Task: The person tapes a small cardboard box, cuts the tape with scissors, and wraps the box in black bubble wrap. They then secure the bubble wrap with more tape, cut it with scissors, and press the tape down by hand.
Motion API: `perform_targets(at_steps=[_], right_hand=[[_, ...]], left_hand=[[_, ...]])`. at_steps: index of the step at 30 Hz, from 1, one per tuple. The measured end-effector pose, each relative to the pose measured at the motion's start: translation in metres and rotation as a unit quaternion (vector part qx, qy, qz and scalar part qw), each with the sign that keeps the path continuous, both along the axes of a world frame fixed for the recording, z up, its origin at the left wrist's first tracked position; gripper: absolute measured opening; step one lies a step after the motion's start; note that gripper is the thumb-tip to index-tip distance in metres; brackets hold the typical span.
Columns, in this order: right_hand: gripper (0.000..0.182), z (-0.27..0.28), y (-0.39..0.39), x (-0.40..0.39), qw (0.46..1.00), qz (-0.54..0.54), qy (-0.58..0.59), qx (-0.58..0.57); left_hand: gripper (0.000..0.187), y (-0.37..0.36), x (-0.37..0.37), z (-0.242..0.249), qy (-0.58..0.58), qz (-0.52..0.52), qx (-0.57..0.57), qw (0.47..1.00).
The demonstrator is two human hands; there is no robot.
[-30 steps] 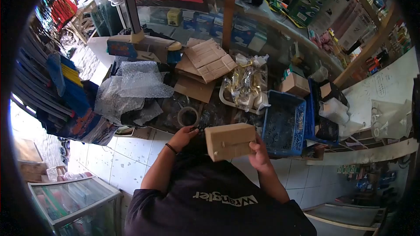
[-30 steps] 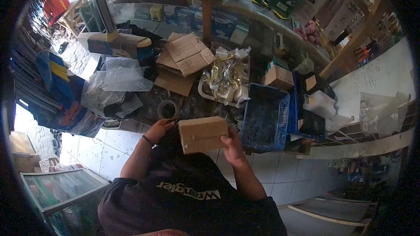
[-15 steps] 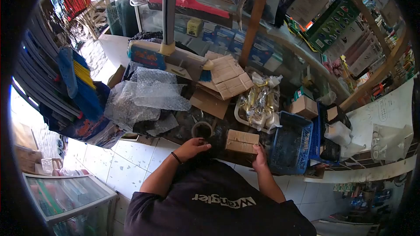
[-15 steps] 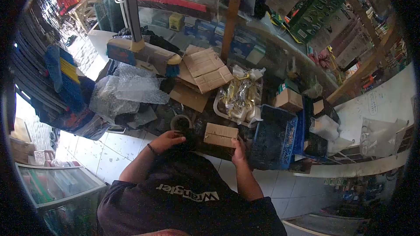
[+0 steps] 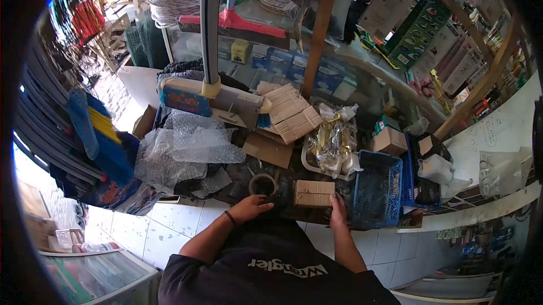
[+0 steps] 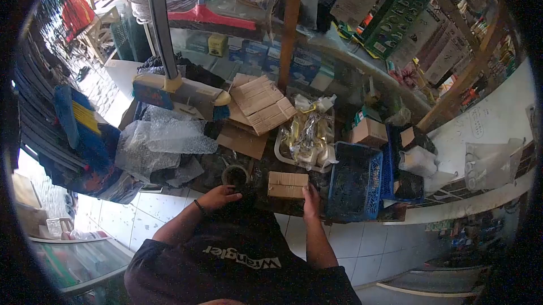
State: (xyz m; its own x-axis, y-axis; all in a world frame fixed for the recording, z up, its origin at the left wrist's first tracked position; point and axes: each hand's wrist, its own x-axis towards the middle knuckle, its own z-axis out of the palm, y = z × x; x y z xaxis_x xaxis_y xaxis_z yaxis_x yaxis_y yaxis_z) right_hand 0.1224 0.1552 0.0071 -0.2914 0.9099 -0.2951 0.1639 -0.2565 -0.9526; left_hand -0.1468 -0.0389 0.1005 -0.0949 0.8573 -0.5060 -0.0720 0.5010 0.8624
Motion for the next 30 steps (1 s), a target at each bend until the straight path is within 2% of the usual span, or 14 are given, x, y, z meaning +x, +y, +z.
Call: perform_targets(at_steps=[3, 5, 6, 7, 10, 11, 14, 15, 18, 20, 21, 23, 27, 30], right_hand=[[0.056, 0.027, -0.019, -0.003, 0.998, -0.051, -0.014, -0.03], [0.059, 0.003, -0.033, 0.015, 0.994, -0.057, -0.089, 0.026], [0.06, 0.019, -0.043, 0.009, 0.988, -0.059, -0.128, 0.055], [0.058, 0.039, -0.062, 0.007, 0.992, -0.073, -0.094, 0.047], [0.054, 0.025, -0.089, 0.019, 0.938, -0.084, -0.233, 0.242], [0.045, 0.029, -0.094, 0.018, 0.92, -0.072, -0.245, 0.297], [0.035, 0.067, -0.102, 0.002, 0.945, 0.072, -0.187, 0.257], [0.031, 0.08, -0.104, -0.007, 0.935, 0.108, -0.165, 0.295], [0.038, 0.109, -0.108, -0.032, 0.883, 0.273, -0.173, 0.34], [0.047, 0.116, -0.108, -0.044, 0.866, 0.343, -0.206, 0.3], [0.052, 0.117, -0.109, -0.047, 0.854, 0.378, -0.222, 0.281], [0.059, 0.115, -0.111, -0.05, 0.834, 0.351, -0.256, 0.34], [0.078, 0.116, -0.118, -0.044, 0.815, 0.32, -0.303, 0.376], [0.05, 0.104, -0.127, -0.027, 0.834, 0.241, -0.245, 0.432]], left_hand=[[0.068, -0.003, -0.003, 0.015, 0.014, 0.0, -0.017, 1.0], [0.069, -0.004, -0.001, 0.023, -0.007, 0.024, -0.008, 1.0], [0.069, -0.003, -0.001, 0.017, -0.002, 0.03, 0.004, 1.0], [0.068, -0.003, 0.001, 0.007, 0.001, 0.037, 0.017, 0.999], [0.063, -0.001, 0.005, 0.003, 0.037, 0.036, 0.015, 0.999], [0.061, 0.001, 0.005, 0.005, 0.053, 0.033, 0.009, 0.998], [0.049, 0.007, 0.004, -0.004, 0.064, -0.019, 0.033, 0.997], [0.045, 0.008, 0.006, -0.005, 0.051, -0.017, 0.057, 0.997], [0.033, 0.012, 0.011, -0.008, 0.023, -0.027, 0.101, 0.994], [0.028, 0.018, 0.012, -0.013, 0.018, -0.052, 0.09, 0.994], [0.026, 0.019, 0.016, -0.011, -0.016, -0.021, 0.079, 0.996], [0.021, 0.02, 0.026, -0.002, -0.088, 0.046, 0.059, 0.993], [0.014, 0.025, 0.047, 0.004, -0.316, 0.167, 0.062, 0.932], [0.015, 0.02, 0.072, -0.001, -0.404, 0.198, 0.076, 0.89]])
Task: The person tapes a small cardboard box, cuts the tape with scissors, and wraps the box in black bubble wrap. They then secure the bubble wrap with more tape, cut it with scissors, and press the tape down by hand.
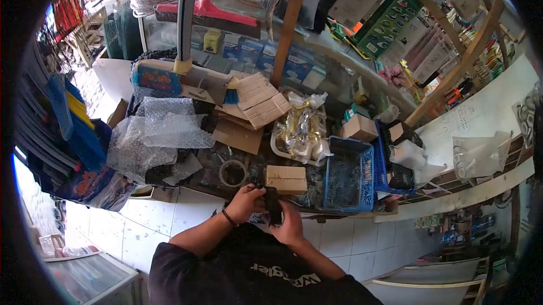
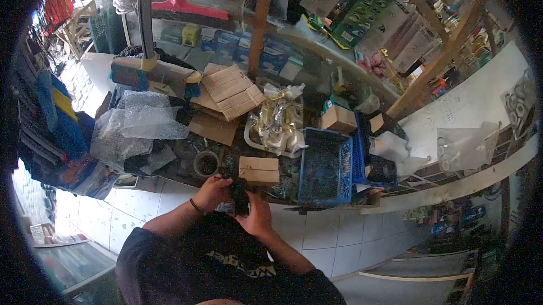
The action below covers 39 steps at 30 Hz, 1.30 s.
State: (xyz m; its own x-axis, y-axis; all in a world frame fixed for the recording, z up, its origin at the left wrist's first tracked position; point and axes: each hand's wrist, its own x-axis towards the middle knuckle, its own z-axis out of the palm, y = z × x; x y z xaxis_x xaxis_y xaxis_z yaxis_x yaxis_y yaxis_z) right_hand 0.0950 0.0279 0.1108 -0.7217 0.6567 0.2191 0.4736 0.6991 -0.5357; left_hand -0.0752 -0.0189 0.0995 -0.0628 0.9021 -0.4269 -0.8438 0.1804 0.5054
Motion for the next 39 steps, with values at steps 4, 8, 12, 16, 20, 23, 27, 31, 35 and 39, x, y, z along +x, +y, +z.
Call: perform_targets(at_steps=[4, 8, 12, 16, 20, 23, 27, 31, 35, 39], right_hand=[[0.029, -0.002, -0.019, 0.037, 0.995, -0.03, 0.08, -0.044], [0.025, -0.007, -0.05, 0.074, 0.984, -0.066, 0.117, -0.118], [0.022, -0.032, -0.059, 0.1, 0.98, -0.041, 0.111, -0.157], [0.025, -0.043, -0.067, 0.099, 0.969, -0.011, 0.108, -0.222], [0.017, -0.08, -0.078, 0.1, 0.972, 0.006, 0.07, -0.226], [0.016, -0.068, -0.087, 0.101, 0.964, 0.022, 0.049, -0.261], [0.014, -0.067, -0.095, 0.119, 0.934, -0.036, 0.053, -0.352], [0.013, -0.096, -0.095, 0.136, 0.898, -0.111, 0.112, -0.41], [0.013, -0.079, -0.103, 0.12, 0.876, -0.167, 0.142, -0.429], [0.009, -0.067, -0.117, 0.089, 0.838, -0.183, 0.196, -0.475]], left_hand=[[0.017, -0.018, 0.033, -0.009, -0.023, 0.001, -0.006, 1.0], [0.021, -0.049, 0.061, -0.014, 0.015, -0.046, -0.007, 0.999], [0.027, -0.077, 0.078, -0.026, 0.112, 0.003, 0.004, 0.994], [0.049, -0.103, 0.078, -0.074, 0.134, 0.066, 0.029, 0.988], [0.076, -0.108, 0.069, -0.106, 0.403, 0.048, 0.096, 0.909], [0.071, -0.091, 0.068, -0.051, 0.371, 0.006, 0.148, 0.917], [0.035, -0.063, 0.049, -0.079, 0.39, -0.166, 0.286, 0.859], [0.03, -0.057, 0.051, -0.073, 0.413, -0.214, 0.201, 0.862], [0.014, -0.063, 0.046, -0.077, 0.363, -0.135, 0.242, 0.889], [0.025, -0.077, 0.014, -0.068, 0.283, -0.09, 0.316, 0.901]])
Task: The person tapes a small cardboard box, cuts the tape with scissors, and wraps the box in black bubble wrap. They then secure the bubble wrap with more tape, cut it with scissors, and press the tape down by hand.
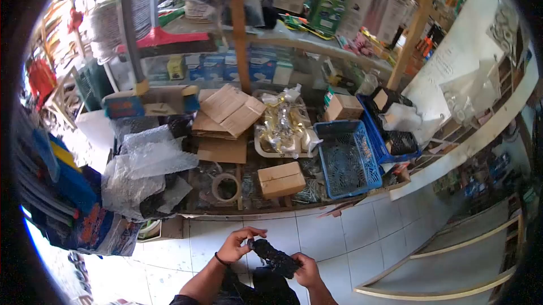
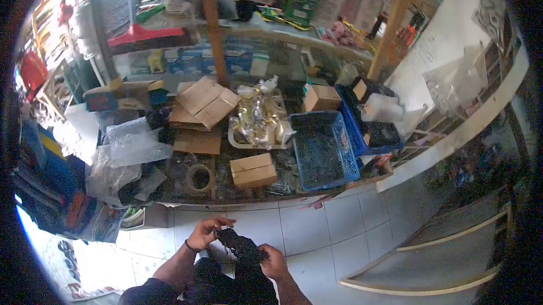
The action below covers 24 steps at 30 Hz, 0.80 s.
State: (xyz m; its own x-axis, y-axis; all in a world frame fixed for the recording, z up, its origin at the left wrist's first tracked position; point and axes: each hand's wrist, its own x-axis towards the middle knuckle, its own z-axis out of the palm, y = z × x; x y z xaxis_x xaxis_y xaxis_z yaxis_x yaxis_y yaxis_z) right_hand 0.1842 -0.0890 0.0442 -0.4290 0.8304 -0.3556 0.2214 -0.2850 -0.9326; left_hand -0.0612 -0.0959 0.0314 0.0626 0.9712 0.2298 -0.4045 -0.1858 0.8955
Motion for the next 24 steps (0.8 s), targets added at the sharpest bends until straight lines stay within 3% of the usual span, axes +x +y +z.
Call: perform_targets(at_steps=[3, 6, 10, 14, 17, 19, 20, 22, 24], right_hand=[[0.008, 0.024, -0.004, -0.04, 0.997, 0.057, -0.035, 0.049], [0.007, 0.034, -0.007, -0.07, 0.986, 0.095, 0.014, 0.136], [0.005, 0.064, -0.018, -0.11, 0.967, 0.128, -0.025, 0.218], [0.01, 0.066, -0.023, -0.128, 0.977, 0.192, -0.051, 0.081], [0.011, 0.051, -0.018, -0.126, 0.962, 0.27, -0.037, 0.021], [0.016, 0.052, -0.016, -0.129, 0.964, 0.26, -0.037, 0.032], [0.018, 0.07, -0.021, -0.132, 0.971, 0.237, -0.027, 0.016], [0.029, 0.066, -0.017, -0.132, 0.98, 0.196, 0.006, 0.023], [0.035, 0.087, -0.003, -0.132, 0.969, 0.223, -0.083, 0.066]], left_hand=[[0.023, -0.031, -0.033, -0.006, 0.012, 0.023, -0.079, 0.997], [0.013, -0.06, -0.059, 0.001, -0.023, 0.075, -0.108, 0.991], [0.006, -0.094, -0.084, 0.003, -0.038, 0.112, -0.139, 0.983], [0.006, -0.111, -0.101, 0.064, -0.033, 0.165, -0.145, 0.975], [0.015, -0.119, -0.116, 0.06, 0.037, 0.16, -0.156, 0.974], [0.014, -0.12, -0.133, 0.031, 0.142, 0.136, -0.204, 0.959], [0.018, -0.122, -0.126, 0.073, 0.105, 0.16, -0.19, 0.963], [0.018, -0.118, -0.127, 0.065, 0.137, 0.166, -0.202, 0.955], [0.026, -0.112, -0.131, 0.071, 0.184, 0.153, -0.243, 0.94]])
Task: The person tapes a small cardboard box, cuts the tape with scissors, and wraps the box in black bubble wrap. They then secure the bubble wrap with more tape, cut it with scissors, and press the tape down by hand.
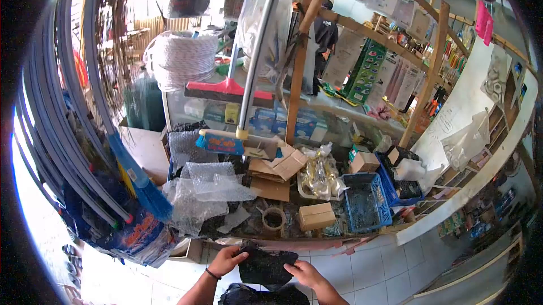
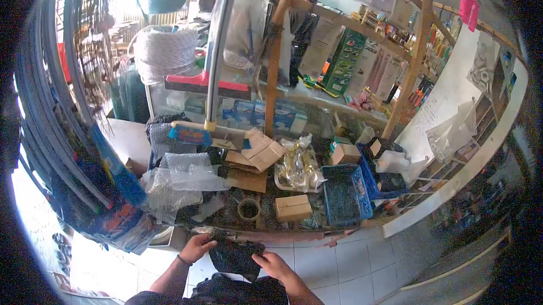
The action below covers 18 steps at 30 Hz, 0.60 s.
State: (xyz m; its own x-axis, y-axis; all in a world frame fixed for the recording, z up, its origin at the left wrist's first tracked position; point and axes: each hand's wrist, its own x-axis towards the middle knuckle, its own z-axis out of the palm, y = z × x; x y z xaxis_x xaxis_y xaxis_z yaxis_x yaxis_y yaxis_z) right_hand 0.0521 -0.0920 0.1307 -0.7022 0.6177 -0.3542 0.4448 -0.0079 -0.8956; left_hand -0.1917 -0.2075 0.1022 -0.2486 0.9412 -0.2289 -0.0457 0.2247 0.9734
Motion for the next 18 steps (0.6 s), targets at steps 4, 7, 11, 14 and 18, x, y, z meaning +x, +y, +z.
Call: perform_targets(at_steps=[4, 7, 11, 14, 18], right_hand=[[0.048, -0.009, 0.017, 0.02, 0.999, 0.014, -0.025, 0.03], [0.051, -0.001, 0.037, 0.031, 0.997, 0.037, -0.005, 0.062], [0.046, -0.001, 0.063, 0.052, 0.998, 0.038, 0.001, 0.045], [0.042, -0.01, 0.083, 0.071, 0.999, 0.031, 0.021, 0.036], [0.037, -0.045, 0.104, 0.088, 0.997, -0.019, 0.069, 0.011]], left_hand=[[0.03, 0.021, 0.021, 0.025, -0.044, -0.021, 0.091, 0.995], [0.031, 0.041, 0.03, 0.063, 0.102, -0.091, -0.007, 0.991], [0.036, 0.073, 0.063, 0.081, 0.08, -0.049, -0.035, 0.995], [0.038, 0.102, 0.076, 0.06, 0.117, -0.111, -0.036, 0.986], [0.034, 0.129, 0.106, 0.055, 0.105, -0.078, -0.034, 0.991]])
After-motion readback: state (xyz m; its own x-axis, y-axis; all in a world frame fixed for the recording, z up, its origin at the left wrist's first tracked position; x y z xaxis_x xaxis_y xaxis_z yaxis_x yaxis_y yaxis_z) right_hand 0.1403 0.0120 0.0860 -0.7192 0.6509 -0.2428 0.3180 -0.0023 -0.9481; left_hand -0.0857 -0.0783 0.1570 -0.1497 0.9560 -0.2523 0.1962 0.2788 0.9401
